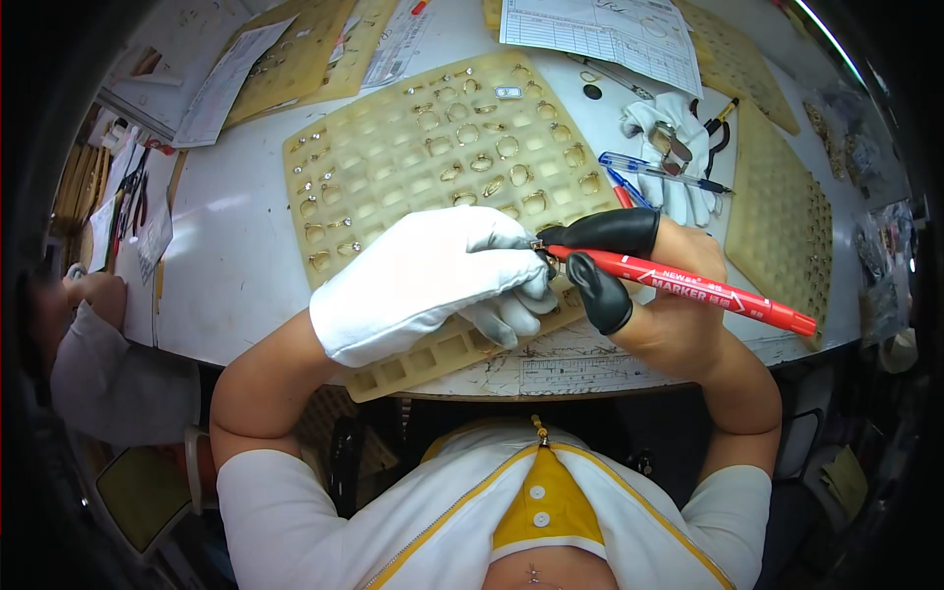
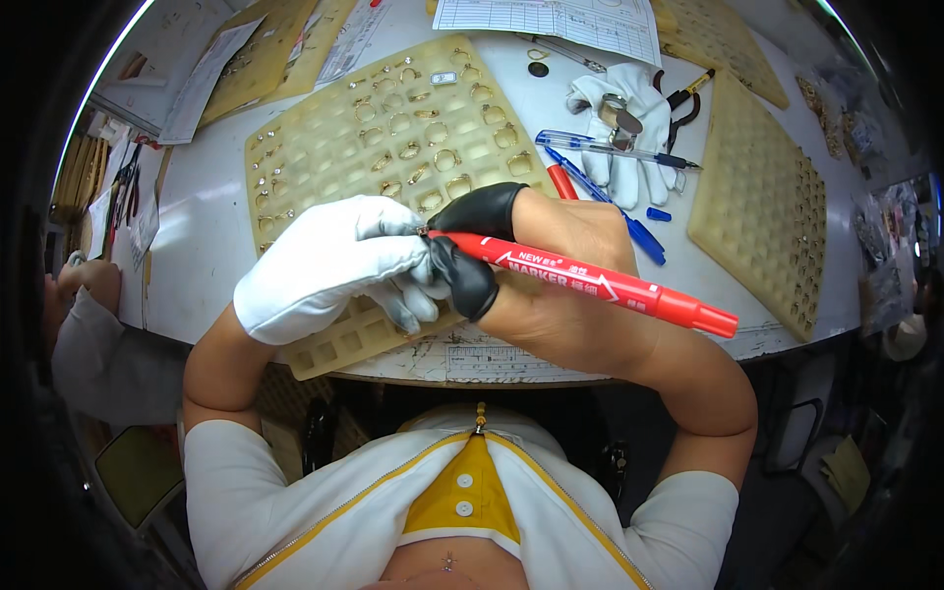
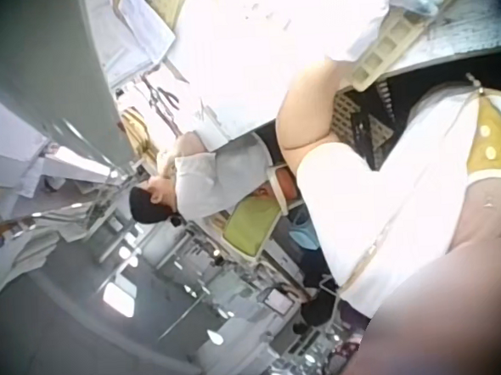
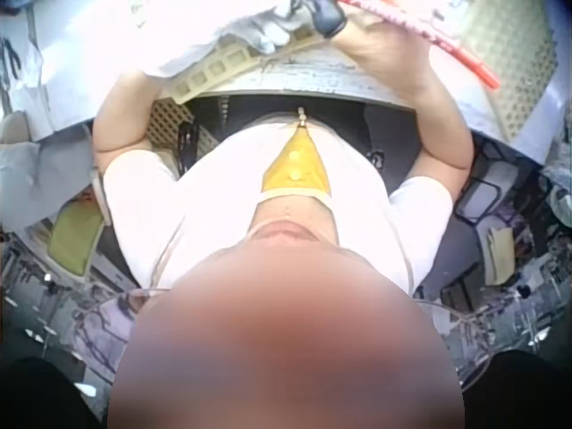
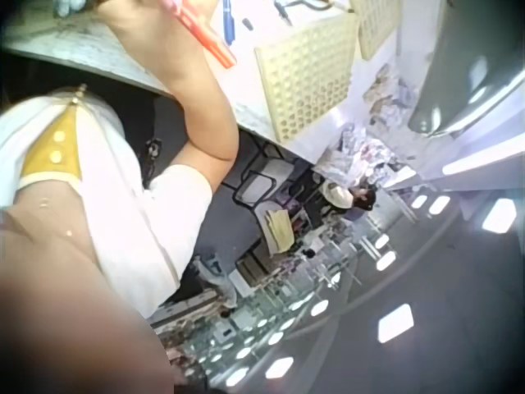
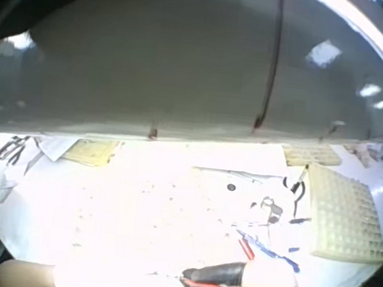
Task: Inspecting and marking small gold jewelry rings at a workbench.
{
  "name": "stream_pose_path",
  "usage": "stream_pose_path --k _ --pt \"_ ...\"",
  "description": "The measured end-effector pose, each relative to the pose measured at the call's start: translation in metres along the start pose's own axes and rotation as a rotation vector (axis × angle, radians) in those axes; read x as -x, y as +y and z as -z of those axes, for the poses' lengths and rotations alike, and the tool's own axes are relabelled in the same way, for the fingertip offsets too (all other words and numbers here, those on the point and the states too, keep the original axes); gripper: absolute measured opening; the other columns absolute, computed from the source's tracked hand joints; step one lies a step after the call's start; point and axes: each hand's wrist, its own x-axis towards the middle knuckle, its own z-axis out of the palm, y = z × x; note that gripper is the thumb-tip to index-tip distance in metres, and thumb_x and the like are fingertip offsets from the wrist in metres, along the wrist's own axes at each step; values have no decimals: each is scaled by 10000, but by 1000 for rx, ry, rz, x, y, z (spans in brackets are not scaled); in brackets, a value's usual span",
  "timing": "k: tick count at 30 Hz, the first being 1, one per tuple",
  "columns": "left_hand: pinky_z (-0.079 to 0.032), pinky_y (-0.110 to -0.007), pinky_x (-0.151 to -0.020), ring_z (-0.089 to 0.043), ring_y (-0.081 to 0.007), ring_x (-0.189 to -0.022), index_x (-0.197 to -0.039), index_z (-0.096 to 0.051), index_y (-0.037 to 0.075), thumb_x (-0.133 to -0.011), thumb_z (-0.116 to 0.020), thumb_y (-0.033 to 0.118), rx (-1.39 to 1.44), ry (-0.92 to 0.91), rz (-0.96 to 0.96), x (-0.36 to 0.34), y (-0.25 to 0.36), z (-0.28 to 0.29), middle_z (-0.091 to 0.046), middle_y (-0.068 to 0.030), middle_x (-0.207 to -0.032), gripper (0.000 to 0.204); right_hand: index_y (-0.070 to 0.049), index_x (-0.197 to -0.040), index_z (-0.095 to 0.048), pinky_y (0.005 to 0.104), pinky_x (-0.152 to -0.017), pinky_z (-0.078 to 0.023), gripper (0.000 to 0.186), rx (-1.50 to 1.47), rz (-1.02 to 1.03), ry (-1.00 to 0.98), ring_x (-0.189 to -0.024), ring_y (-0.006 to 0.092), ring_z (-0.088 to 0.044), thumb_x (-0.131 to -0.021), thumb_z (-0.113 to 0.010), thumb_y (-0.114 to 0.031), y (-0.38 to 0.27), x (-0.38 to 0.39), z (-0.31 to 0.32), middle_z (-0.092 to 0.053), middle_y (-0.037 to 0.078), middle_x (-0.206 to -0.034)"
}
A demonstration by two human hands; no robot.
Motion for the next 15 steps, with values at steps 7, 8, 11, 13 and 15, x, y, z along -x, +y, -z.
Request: stream_pose_path --k 7,8,11,13,15 --pt "-544 -286 -640 -650 -193 -745 -1042 -563 -45 -904 -556 171 12 -24 -8 -1 -3 3 -645 -130 -903 256 28 -988 -618 280 -621 -502 272 -158 -197 15 -680 208 -650 -724 -560 58 3 3 0 -649 139 -803" --pt "-546 -291 -643 -653 -199 -747 -1053 -559 -46 -908 -558 184 36 -29 8 -2 -4 4 -646 -137 -913 272 21 -995 -620 287 -643 -497 277 -151 -205 21 -708 214 -641 -728 -557 54 5 4 0 -642 140 -816" --pt "-552 -297 -646 -654 -201 -737 -1055 -558 -46 -909 -560 168 55 -29 8 -3 -5 4 -642 -129 -901 259 6 -1011 -622 303 -678 -471 298 -108 -155 -58 -745 227 -596 -715 -581 10 8 0 2 -609 126 -821" --pt "-552 -296 -642 -653 -199 -735 -1054 -558 -47 -908 -561 163 54 -29 8 -4 -5 4 -640 -125 -895 256 -6 -1018 -623 309 -686 -456 324 -58 -179 -137 -750 239 -574 -696 -617 -35 8 -1 6 -591 115 -805" --pt "-552 -290 -627 -649 -188 -711 -1035 -559 -47 -907 -564 159 47 -38 -35 -3 -7 6 -636 -115 -871 242 -28 -1033 -624 322 -686 -430 365 0 -124 -170 -727 245 -538 -674 -659 -81 9 -1 3 -560 99 -789"
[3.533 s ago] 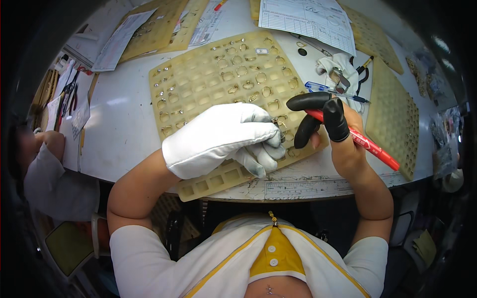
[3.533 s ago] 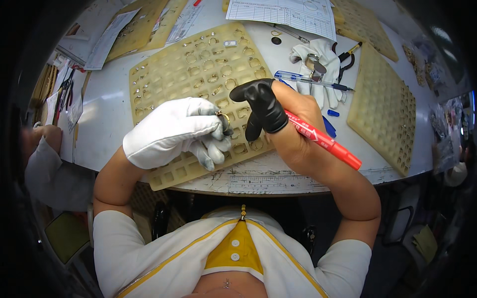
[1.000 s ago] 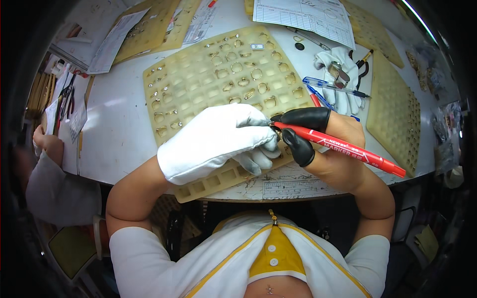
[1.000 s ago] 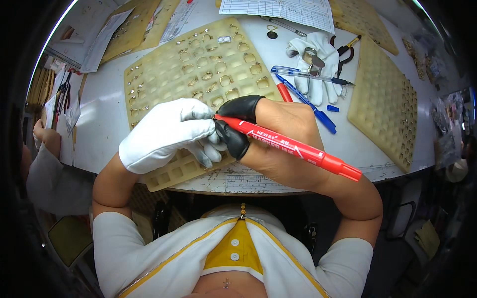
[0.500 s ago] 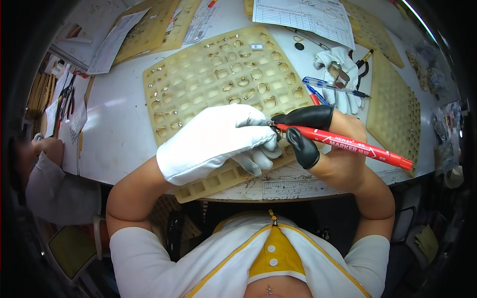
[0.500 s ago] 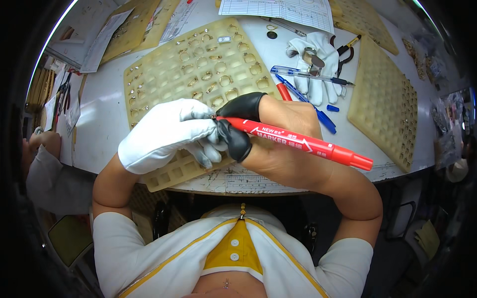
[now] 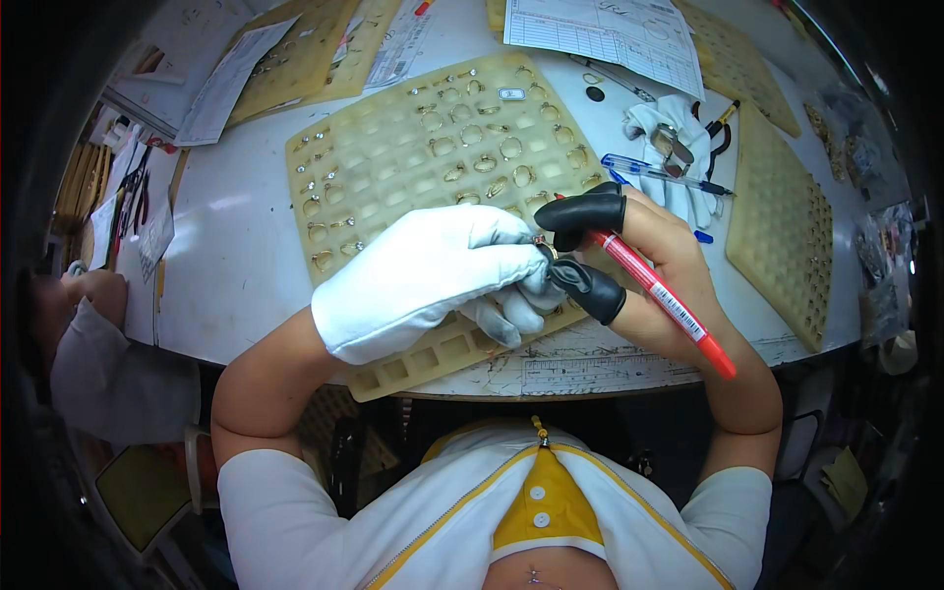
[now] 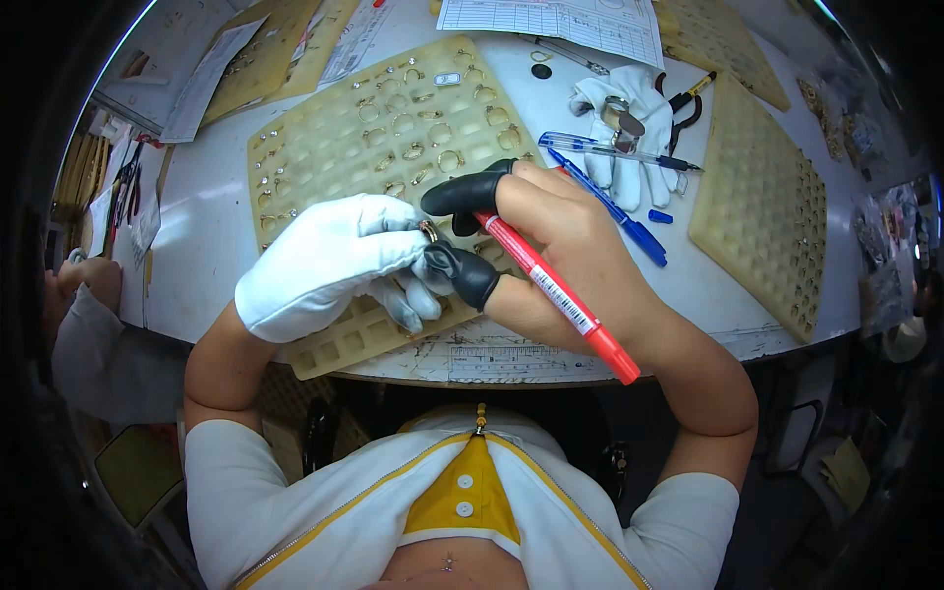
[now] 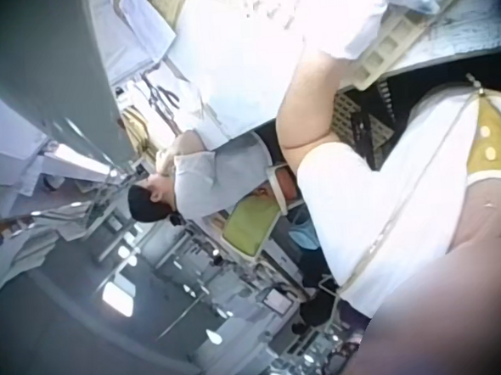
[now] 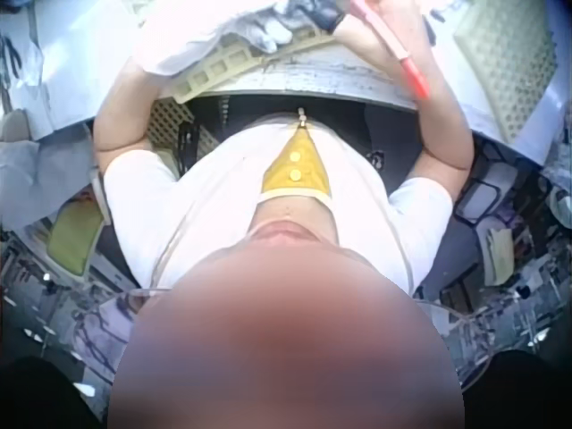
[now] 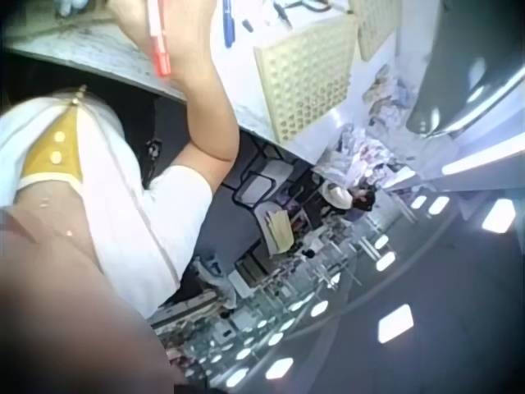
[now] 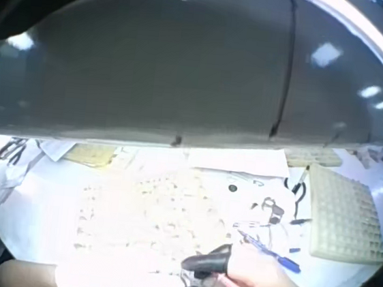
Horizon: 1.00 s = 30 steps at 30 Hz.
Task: Inspecting and marking small gold jewelry rings at a workbench.
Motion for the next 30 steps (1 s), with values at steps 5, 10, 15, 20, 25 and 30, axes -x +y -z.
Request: stream_pose_path --k 5,10,15,20,25,30 --pt "-551 -289 -616 -643 -182 -679 -991 -562 -41 -896 -576 154 -53 50 41 1 5 -2 -634 -105 -836 218 -44 -1031 -629 312 -694 -413 362 -13 56 3 -717 233 -526 -680 -697 -101 3 -2 -2 -553 79 -752" --pt "-549 -296 -606 -642 -188 -656 -957 -571 -37 -887 -592 190 -77 48 32 2 7 -3 -628 -103 -824 239 -46 -1040 -632 312 -698 -417 368 -8 -2 -30 -713 224 -528 -677 -694 -65 -1 -1 -1 -552 70 -742" --pt "-552 -296 -604 -648 -191 -678 -961 -569 -35 -891 -584 189 -53 61 25 3 6 -5 -625 -102 -827 234 -47 -1056 -622 316 -709 -423 395 -28 23 -35 -753 234 -542 -669 -693 -72 2 0 -2 -573 79 -783" --pt "-552 -293 -612 -650 -194 -708 -998 -557 -39 -898 -574 176 -33 45 43 3 8 -5 -627 -110 -861 237 -44 -1047 -622 315 -695 -418 382 -34 6 -24 -745 230 -539 -675 -699 -78 1 0 -1 -567 79 -767" --pt "-553 -292 -612 -649 -195 -712 -1034 -549 -49 -901 -572 162 4 23 28 4 6 -2 -627 -113 -875 251 -46 -1050 -623 308 -709 -421 371 -58 -20 -34 -757 223 -556 -694 -711 -100 -2 -2 -2 -585 78 -783" --pt "-559 -320 -627 -650 -214 -754 -1071 -539 -63 -909 -558 171 41 -23 49 1 7 0 -628 -140 -920 285 -39 -1015 -618 311 -657 -424 356 21 76 -22 -711 249 -534 -671 -706 -58 5 -2 -1 -559 89 -752"
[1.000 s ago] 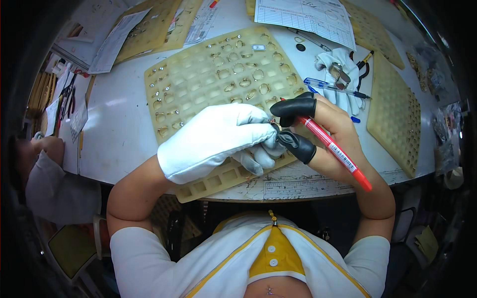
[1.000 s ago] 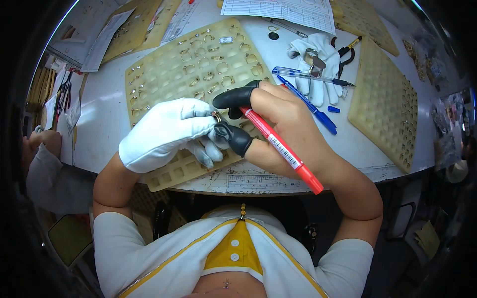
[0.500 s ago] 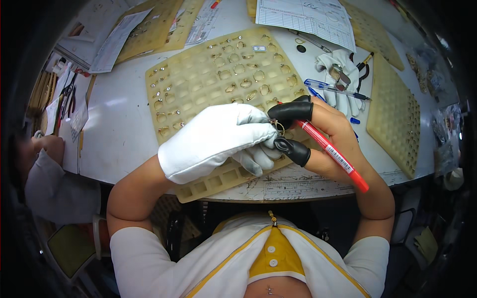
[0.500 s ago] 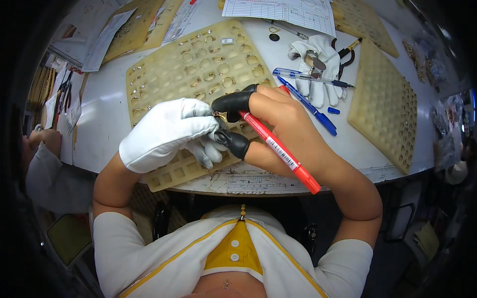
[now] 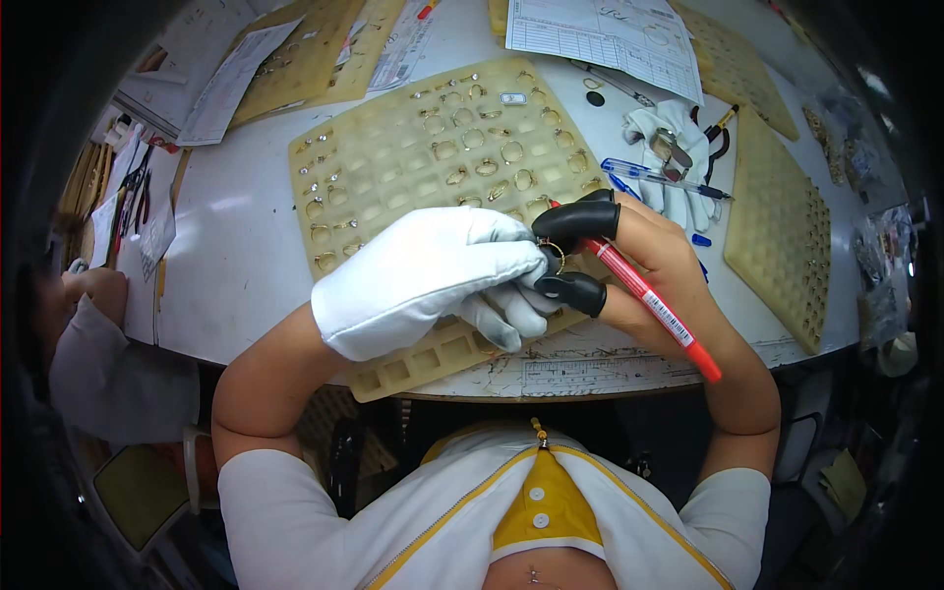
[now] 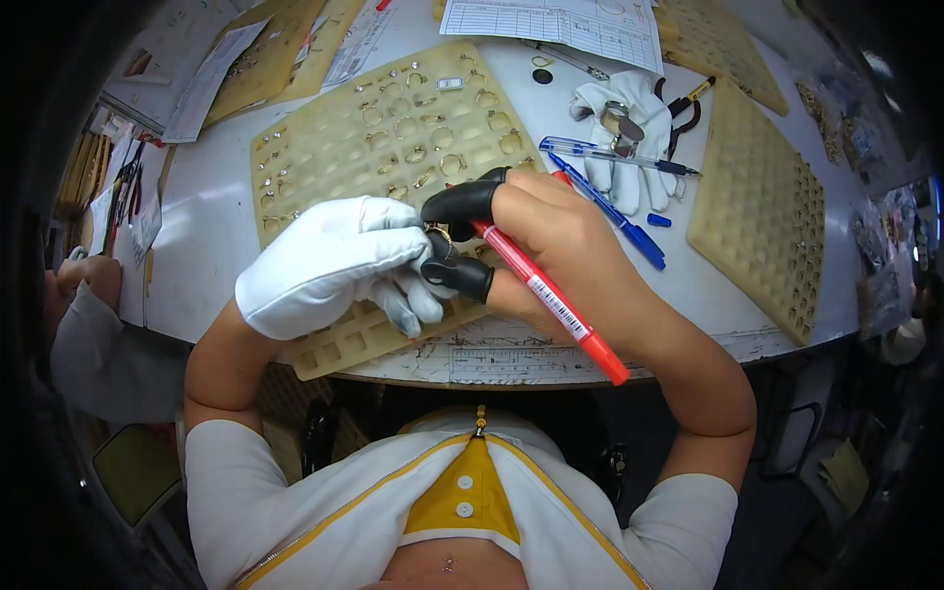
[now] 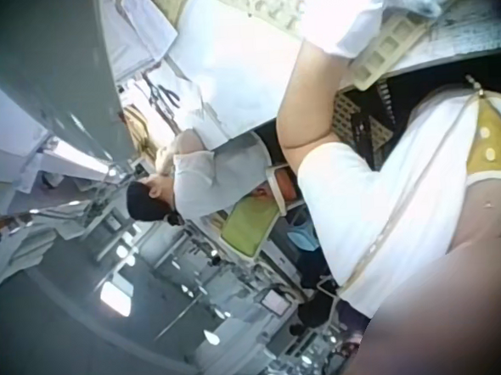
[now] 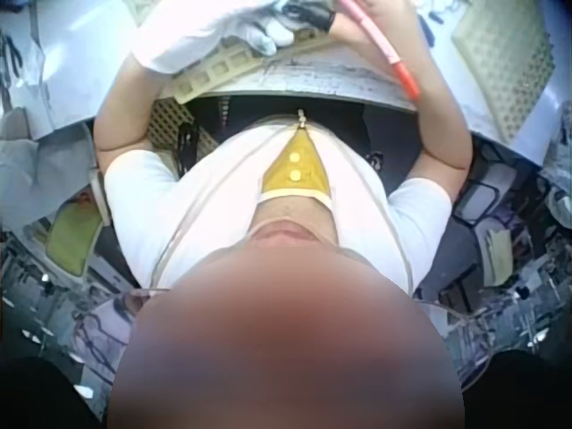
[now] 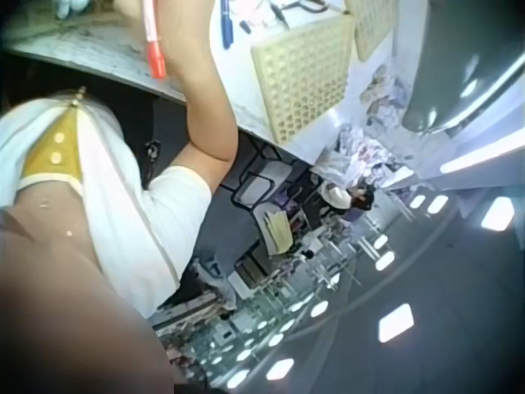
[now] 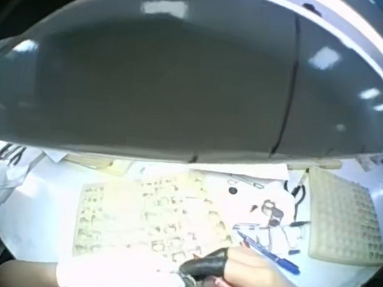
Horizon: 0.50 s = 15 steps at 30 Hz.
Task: Inspecting and marking small gold jewelry rings at a workbench.
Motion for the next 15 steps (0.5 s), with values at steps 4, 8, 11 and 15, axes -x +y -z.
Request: stream_pose_path --k 4,8,11,15 --pt "-560 -321 -647 -644 -223 -828 -1092 -533 -69 -911 -556 183 42 -34 -36 -1 -2 6 -613 -154 -994 311 -51 -989 -625 327 -625 -394 379 168 87 114 -662 245 -503 -614 -660 -2 3 -1 2 -514 73 -708" --pt "-555 -320 -667 -643 -224 -849 -1124 -527 -72 -903 -569 157 -1 28 -77 0 -1 2 -605 -154 -1037 321 -63 -977 -635 325 -601 -380 417 210 62 119 -635 232 -486 -568 -637 18 5 0 1 -482 64 -685" --pt "-553 -330 -675 -647 -229 -833 -1118 -537 -66 -879 -598 135 3 26 -34 -1 0 3 -619 -149 -994 319 -57 -987 -639 305 -608 -408 351 46 -29 100 -656 208 -507 -644 -701 -21 0 -1 0 -516 60 -708" --pt "-561 -341 -666 -649 -232 -818 -1080 -560 -52 -839 -647 140 4 5 -86 0 -3 5 -629 -142 -952 320 -50 -973 -647 282 -647 -429 302 -61 -5 94 -704 191 -536 -690 -748 -81 0 -2 -2 -575 62 -762"
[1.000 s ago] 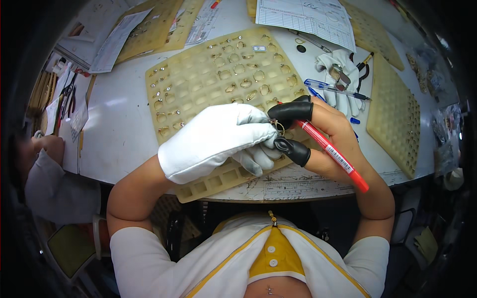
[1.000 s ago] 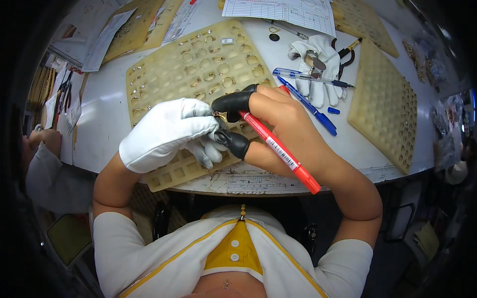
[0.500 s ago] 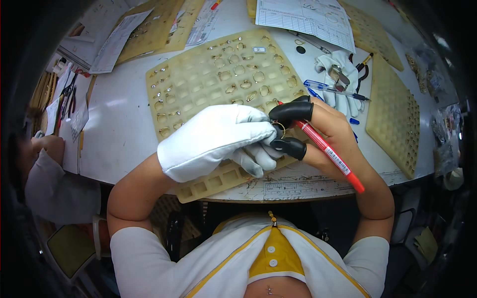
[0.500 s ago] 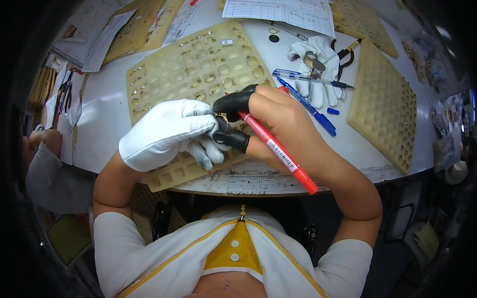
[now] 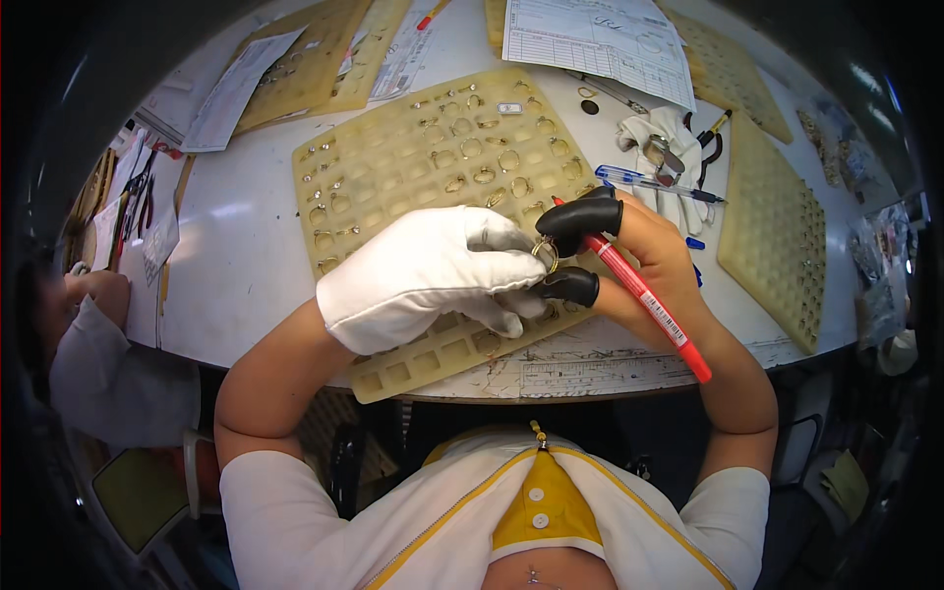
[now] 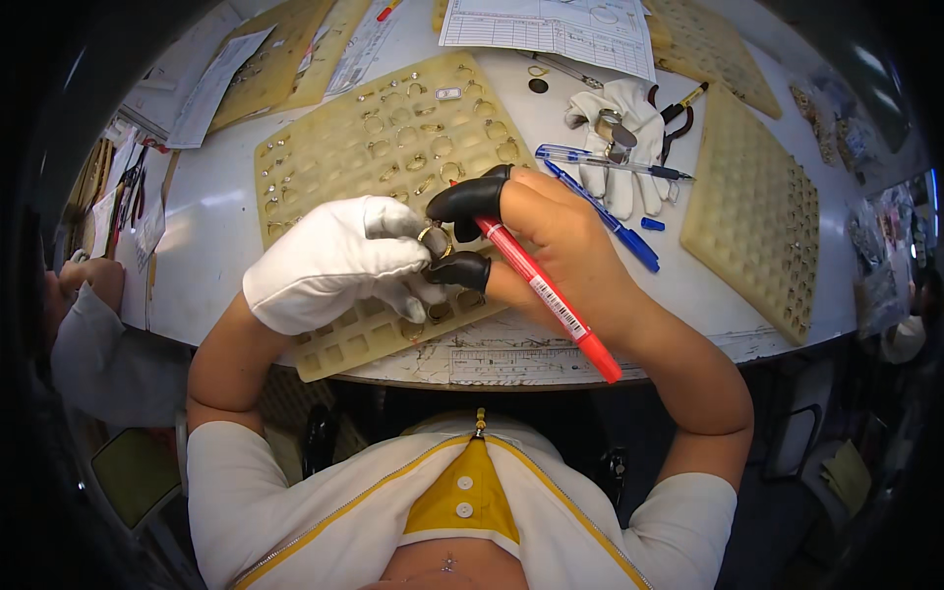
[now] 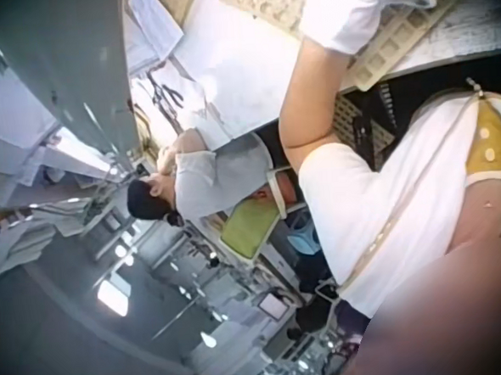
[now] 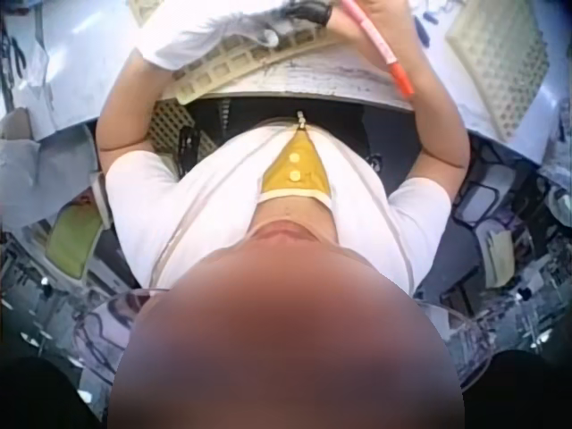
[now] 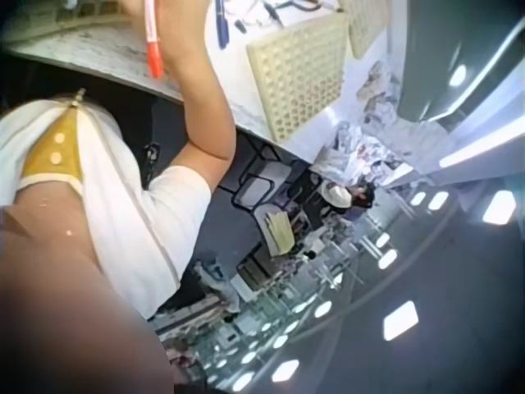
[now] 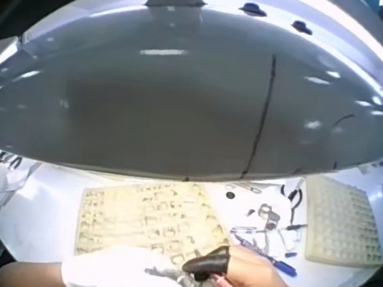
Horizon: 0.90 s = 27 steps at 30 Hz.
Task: Inspecting and marking small gold jewelry rings at a workbench.
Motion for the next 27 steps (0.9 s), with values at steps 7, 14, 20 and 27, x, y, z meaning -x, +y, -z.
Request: stream_pose_path --k 7,14,20,27 --pt "-574 -347 -663 -631 -216 -862 -1099 -570 -51 -821 -667 138 -15 -25 57 0 1 -2 -619 -125 -1002 350 -81 -1000 -666 265 -621 -391 322 41 -28 -20 -701 161 -476 -690 -681 7 -1 3 -2 -501 32 -757" --pt "-563 -312 -630 -666 -233 -780 -1064 -573 -49 -827 -659 115 -401 -115 -181 -4 -7 6 -639 -136 -963 301 -95 -1005 -671 251 -609 -382 323 -19 -70 -2 -693 138 -455 -693 -733 -42 -2 4 -6 -493 8 -732" --pt "-569 -326 -626 -657 -225 -745 -1011 -585 -56 -837 -649 117 -61 28 -27 0 -3 -2 -640 -137 -882 253 -103 -1041 -666 237 -606 -369 336 -45 -80 -9 -695 120 -442 -715 -746 -82 -2 3 -6 -482 -2 -724" --pt "-554 -322 -612 -661 -236 -721 -963 -572 -45 -863 -622 150 -47 47 67 -2 1 -1 -642 -147 -869 225 -93 -1033 -657 259 -635 -397 354 -20 -82 -15 -717 136 -483 -705 -775 -155 0 3 -3 -510 17 -739"
